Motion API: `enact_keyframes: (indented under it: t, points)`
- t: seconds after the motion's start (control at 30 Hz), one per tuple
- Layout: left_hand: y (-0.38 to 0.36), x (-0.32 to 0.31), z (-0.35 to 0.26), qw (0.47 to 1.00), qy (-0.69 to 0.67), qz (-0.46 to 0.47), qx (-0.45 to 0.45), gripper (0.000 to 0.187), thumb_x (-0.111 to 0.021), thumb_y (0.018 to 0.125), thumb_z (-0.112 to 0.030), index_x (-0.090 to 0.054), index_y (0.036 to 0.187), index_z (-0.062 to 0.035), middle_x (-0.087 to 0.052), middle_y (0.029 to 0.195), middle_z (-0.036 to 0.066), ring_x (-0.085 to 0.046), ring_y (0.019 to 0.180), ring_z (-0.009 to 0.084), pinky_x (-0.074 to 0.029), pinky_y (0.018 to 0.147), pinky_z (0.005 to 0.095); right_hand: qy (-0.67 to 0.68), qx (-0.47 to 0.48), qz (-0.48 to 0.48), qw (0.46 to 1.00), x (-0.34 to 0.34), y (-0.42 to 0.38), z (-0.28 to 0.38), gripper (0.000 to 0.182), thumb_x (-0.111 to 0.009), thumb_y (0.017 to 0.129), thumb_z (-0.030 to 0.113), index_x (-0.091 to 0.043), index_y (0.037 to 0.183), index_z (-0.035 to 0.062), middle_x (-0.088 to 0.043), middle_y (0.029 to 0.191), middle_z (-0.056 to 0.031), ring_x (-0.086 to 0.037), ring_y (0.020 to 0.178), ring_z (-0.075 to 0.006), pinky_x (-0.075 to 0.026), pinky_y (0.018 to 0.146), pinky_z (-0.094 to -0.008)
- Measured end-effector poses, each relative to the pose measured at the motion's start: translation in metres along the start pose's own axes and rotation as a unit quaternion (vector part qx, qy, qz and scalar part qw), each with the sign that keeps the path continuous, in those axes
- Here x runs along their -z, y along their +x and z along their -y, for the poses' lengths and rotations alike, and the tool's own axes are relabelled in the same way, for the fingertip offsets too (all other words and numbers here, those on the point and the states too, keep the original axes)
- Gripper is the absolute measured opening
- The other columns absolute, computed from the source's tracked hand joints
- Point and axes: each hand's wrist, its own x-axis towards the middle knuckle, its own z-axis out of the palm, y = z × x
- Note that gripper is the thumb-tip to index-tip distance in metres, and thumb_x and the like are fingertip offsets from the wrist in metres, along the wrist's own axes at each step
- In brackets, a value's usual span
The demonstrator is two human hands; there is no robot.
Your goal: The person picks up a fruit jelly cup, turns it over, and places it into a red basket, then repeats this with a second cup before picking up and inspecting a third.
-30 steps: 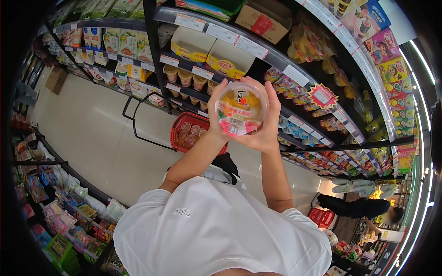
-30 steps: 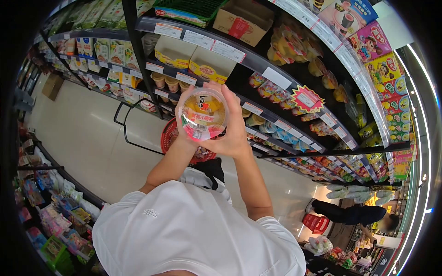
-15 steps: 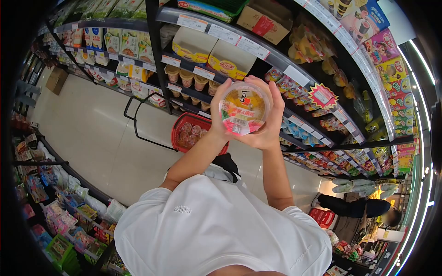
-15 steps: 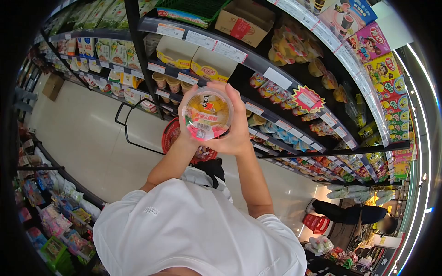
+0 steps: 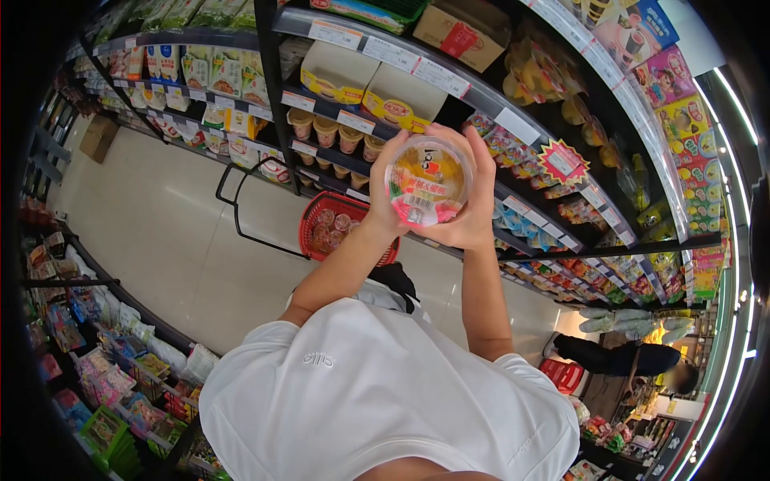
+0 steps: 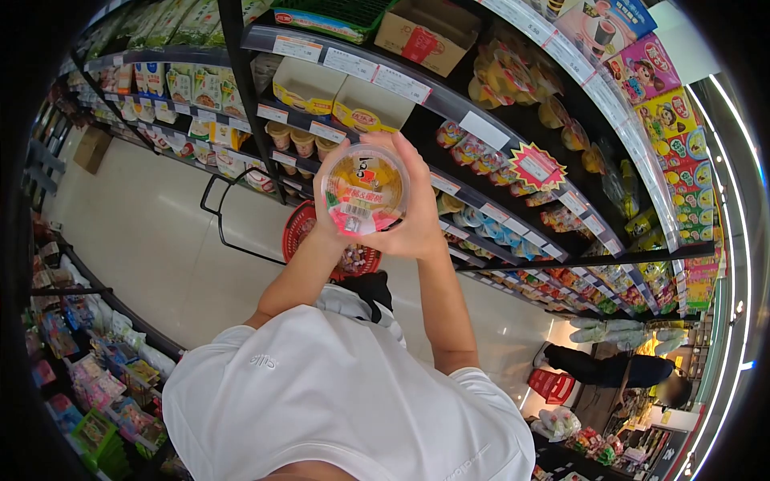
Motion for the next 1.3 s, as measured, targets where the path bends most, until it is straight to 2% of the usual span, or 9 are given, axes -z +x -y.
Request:
enact_keyframes:
  t: [0.1, 0.2, 0.4, 0.8, 1.13, 1.23, 1.3]
  points:
    - [0.002, 0.001, 0.002, 1.000, -0.003, -0.008, 0.008, 0.048, -0.040, 0.098, -0.044, -0.055, 0.122, -0.0055, -0.063, 0.116, 0.012, -0.062, 0.106, 0.0241, -0.051, 0.093, 0.0413, 0.034, -0.020, -0.022, 0.999, -0.001, -0.003, -0.003, 0.120, -0.092, 0.052, 0.015, -0.022, 0.149, 0.0050, -0.050, 0.135, -0.0230, -0.050, 0.126, -0.0323, -0.038, 0.106, -0.0424]
    - [0.004, 0.003, 0.004, 1.000, 0.010, -0.005, 0.004, 0.047, -0.040, 0.099, -0.044, -0.055, 0.123, -0.0058, -0.063, 0.116, 0.012, -0.062, 0.106, 0.0238, -0.051, 0.093, 0.0414, 0.056, -0.043, -0.025, 0.997, -0.001, -0.006, -0.004, 0.120, -0.092, 0.052, 0.016, -0.022, 0.149, 0.0018, -0.050, 0.135, -0.0220, -0.050, 0.125, -0.0312, -0.038, 0.106, -0.0415]
    - [0.004, 0.000, 0.008, 1.000, 0.019, -0.021, 0.011, 0.046, -0.039, 0.099, -0.042, -0.056, 0.121, -0.0051, -0.063, 0.115, 0.012, -0.062, 0.105, 0.0230, -0.051, 0.092, 0.0403, 0.044, -0.070, -0.030, 0.996, 0.004, -0.011, -0.002, 0.121, -0.092, 0.051, 0.016, -0.022, 0.149, 0.0011, -0.050, 0.135, -0.0204, -0.051, 0.125, -0.0292, -0.038, 0.106, -0.0402]
    - [0.005, -0.001, 0.010, 1.000, 0.002, -0.002, 0.017, 0.042, -0.046, 0.098, -0.039, -0.058, 0.119, -0.0047, -0.065, 0.113, 0.011, -0.063, 0.104, 0.0214, -0.051, 0.091, 0.0386, 0.100, -0.050, -0.064, 0.992, 0.005, -0.016, -0.006, 0.123, -0.092, 0.049, 0.013, -0.021, 0.148, 0.0014, -0.049, 0.134, -0.0214, -0.051, 0.125, -0.0290, -0.038, 0.106, -0.0401]
    - [0.006, -0.002, 0.010, 1.000, 0.027, -0.002, 0.009, 0.043, -0.044, 0.098, -0.040, -0.057, 0.120, -0.0046, -0.064, 0.113, 0.011, -0.062, 0.104, 0.0206, -0.051, 0.091, 0.0378, 0.076, -0.065, -0.059, 0.993, 0.006, -0.016, -0.008, 0.122, -0.091, 0.051, 0.014, -0.020, 0.150, 0.0025, -0.049, 0.134, -0.0214, -0.050, 0.126, -0.0297, -0.038, 0.107, -0.0406]
    - [0.006, -0.002, 0.011, 1.000, 0.019, -0.006, 0.016, 0.044, -0.044, 0.098, -0.040, -0.056, 0.120, -0.0046, -0.064, 0.113, 0.011, -0.062, 0.103, 0.0208, -0.050, 0.092, 0.0377, 0.083, -0.027, -0.052, 0.995, 0.006, -0.012, -0.008, 0.121, -0.091, 0.051, 0.014, -0.021, 0.150, 0.0028, -0.049, 0.135, -0.0218, -0.049, 0.126, -0.0301, -0.037, 0.107, -0.0407]
    - [0.004, -0.011, 0.011, 0.999, 0.037, -0.026, 0.003, 0.036, -0.043, 0.101, -0.037, -0.059, 0.114, -0.0073, -0.065, 0.106, 0.006, -0.063, 0.099, 0.0151, -0.051, 0.087, 0.0316, 0.067, -0.024, -0.048, 0.996, 0.007, -0.012, -0.007, 0.121, -0.090, 0.051, 0.013, -0.021, 0.149, 0.0031, -0.048, 0.135, -0.0222, -0.050, 0.126, -0.0304, -0.037, 0.107, -0.0408]
